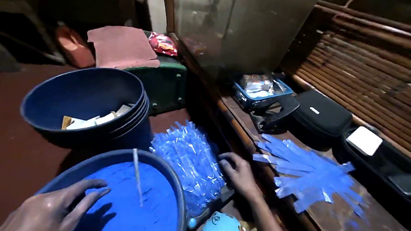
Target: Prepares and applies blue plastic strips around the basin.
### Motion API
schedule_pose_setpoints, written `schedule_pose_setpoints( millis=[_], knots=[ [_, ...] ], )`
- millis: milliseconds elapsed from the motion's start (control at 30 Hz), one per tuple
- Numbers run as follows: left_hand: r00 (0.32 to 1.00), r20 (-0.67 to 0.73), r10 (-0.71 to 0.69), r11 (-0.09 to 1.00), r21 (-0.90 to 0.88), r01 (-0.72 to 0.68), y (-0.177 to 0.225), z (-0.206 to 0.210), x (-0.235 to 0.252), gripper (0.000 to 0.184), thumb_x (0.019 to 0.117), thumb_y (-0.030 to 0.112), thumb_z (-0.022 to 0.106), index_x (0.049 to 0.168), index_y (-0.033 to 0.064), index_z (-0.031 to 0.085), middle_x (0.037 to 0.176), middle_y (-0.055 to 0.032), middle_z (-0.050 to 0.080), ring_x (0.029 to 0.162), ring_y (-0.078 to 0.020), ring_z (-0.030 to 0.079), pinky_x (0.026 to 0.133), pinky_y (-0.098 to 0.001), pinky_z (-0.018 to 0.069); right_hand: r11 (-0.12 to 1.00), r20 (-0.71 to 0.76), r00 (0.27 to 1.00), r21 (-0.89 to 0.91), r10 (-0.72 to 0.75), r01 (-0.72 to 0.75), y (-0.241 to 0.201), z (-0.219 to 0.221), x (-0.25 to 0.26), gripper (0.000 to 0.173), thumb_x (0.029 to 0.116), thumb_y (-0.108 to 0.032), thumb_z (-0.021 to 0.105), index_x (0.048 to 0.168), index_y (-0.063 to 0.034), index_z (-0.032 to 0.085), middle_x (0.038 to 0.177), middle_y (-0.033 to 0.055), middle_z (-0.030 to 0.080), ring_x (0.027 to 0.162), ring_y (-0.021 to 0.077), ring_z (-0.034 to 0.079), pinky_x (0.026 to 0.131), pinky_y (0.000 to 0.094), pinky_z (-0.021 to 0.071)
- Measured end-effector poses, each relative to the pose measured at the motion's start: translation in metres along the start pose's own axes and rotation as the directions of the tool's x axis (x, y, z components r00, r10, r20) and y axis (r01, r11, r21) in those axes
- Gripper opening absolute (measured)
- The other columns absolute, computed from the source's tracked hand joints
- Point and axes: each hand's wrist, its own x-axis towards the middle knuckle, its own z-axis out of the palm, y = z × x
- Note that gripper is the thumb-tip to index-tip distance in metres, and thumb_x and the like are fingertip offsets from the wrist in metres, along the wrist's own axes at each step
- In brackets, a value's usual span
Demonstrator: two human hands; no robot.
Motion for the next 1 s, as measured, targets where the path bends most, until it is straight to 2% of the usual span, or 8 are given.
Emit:
schedule_pose_setpoints(
  millis=[67,133,233,467,567,733,833,1000],
  knots=[
    [1.0,-0.005,0.002,1.0,0.028,-0.002,-0.007,-0.002,0.0,0.034,0.1053,0.024,0.056,0.118,-0.0029,0.071,0.09,-0.0268,0.072,0.074,-0.0426,0.069,0.07,-0.0627,0.0531,0.982,0.118,0.975,-0.004,0.189,-0.19,0.04,0.041,0.016,0.029,0.104,-0.012,0.051,0.125,0.0018,0.066,0.109,0.016,0.071,0.089,0.021,0.07,0.085,0.0396,0.0579],
    [1.0,-0.004,-0.011,0.999,0.031,0.011,-0.014,-0.004,0.0,0.034,0.1054,0.024,0.056,0.118,-0.0046,0.071,0.092,-0.0277,0.072,0.075,-0.0424,0.069,0.071,-0.0608,0.054,0.948,0.182,0.931,-0.094,0.317,-0.304,0.079,0.072,0.026,0.031,0.1044,-0.009,0.05,0.128,0.0036,0.065,0.117,0.022,0.069,0.102,0.0313,0.07,0.096,0.0475,0.0543],
    [0.999,0.014,-0.036,0.999,0.024,0.036,-0.018,-0.006,0.002,0.034,0.1063,0.021,0.054,0.119,-0.0069,0.069,0.095,-0.0298,0.071,0.077,-0.0428,0.07,0.073,-0.0587,0.0555,0.909,0.276,0.873,-0.232,0.402,-0.345,0.117,0.107,0.032,0.031,0.1039,-0.009,0.05,0.128,0.0027,0.065,0.128,0.0253,0.065,0.123,0.0376,0.062,0.108,0.0525,0.0456],
    [0.999,0.038,0.0,0.999,0.033,-0.001,-0.01,-0.001,0.009,0.032,0.106,0.018,0.055,0.116,-0.0087,0.069,0.096,-0.0298,0.071,0.078,-0.0413,0.07,0.073,-0.0556,0.0564,0.822,0.273,0.817,-0.435,0.509,-0.367,0.16,0.16,0.036,0.054,0.1022,-0.027,0.06,0.148,-0.0001,0.05,0.149,0.0264,0.049,0.14,0.0417,0.046,0.115,0.0545,0.0385],
    [0.999,0.037,0.023,0.999,0.033,-0.024,-0.007,0.002,0.01,0.031,0.106,0.017,0.055,0.117,-0.0087,0.069,0.097,-0.0299,0.071,0.079,-0.0416,0.07,0.074,-0.0559,0.0564,0.806,0.261,0.807,-0.453,0.529,-0.382,0.172,0.16,0.03,0.041,0.1034,-0.022,0.057,0.137,0.0029,0.06,0.142,0.0272,0.054,0.135,0.0418,0.051,0.112,0.056,0.0398],
    [0.999,0.032,0.039,0.999,0.017,-0.04,-0.005,0.001,0.009,0.03,0.1055,0.015,0.054,0.116,-0.0101,0.069,0.097,-0.0308,0.071,0.078,-0.0416,0.07,0.073,-0.056,0.0557,0.844,0.138,0.852,-0.282,0.505,-0.455,0.163,0.135,0.023,0.031,0.1033,-0.016,0.057,0.125,0.0045,0.066,0.13,0.0269,0.062,0.127,0.0403,0.058,0.11,0.0531,0.0425],
    [0.998,0.018,0.053,0.998,0.017,-0.053,-0.002,-0.001,0.009,0.03,0.1056,0.015,0.054,0.116,-0.0087,0.07,0.097,-0.0295,0.071,0.079,-0.0409,0.07,0.073,-0.0557,0.0561,0.892,0.105,0.895,-0.193,0.433,-0.409,0.145,0.111,0.022,0.031,0.1034,-0.015,0.057,0.124,0.0066,0.065,0.127,0.0273,0.064,0.122,0.0401,0.061,0.108,0.0535,0.0445],
    [0.994,-0.047,0.101,0.995,0.029,-0.099,0.007,-0.003,0.005,0.028,0.105,0.016,0.055,0.115,-0.0057,0.071,0.096,-0.0256,0.072,0.078,-0.039,0.07,0.071,-0.056,0.0556,0.963,0.059,0.961,-0.02,0.271,-0.27,0.092,0.065,0.027,0.029,0.102,-0.016,0.059,0.119,0.0065,0.066,0.108,0.0233,0.069,0.102,0.0322,0.068,0.095,0.0496,0.0521]
  ],
)
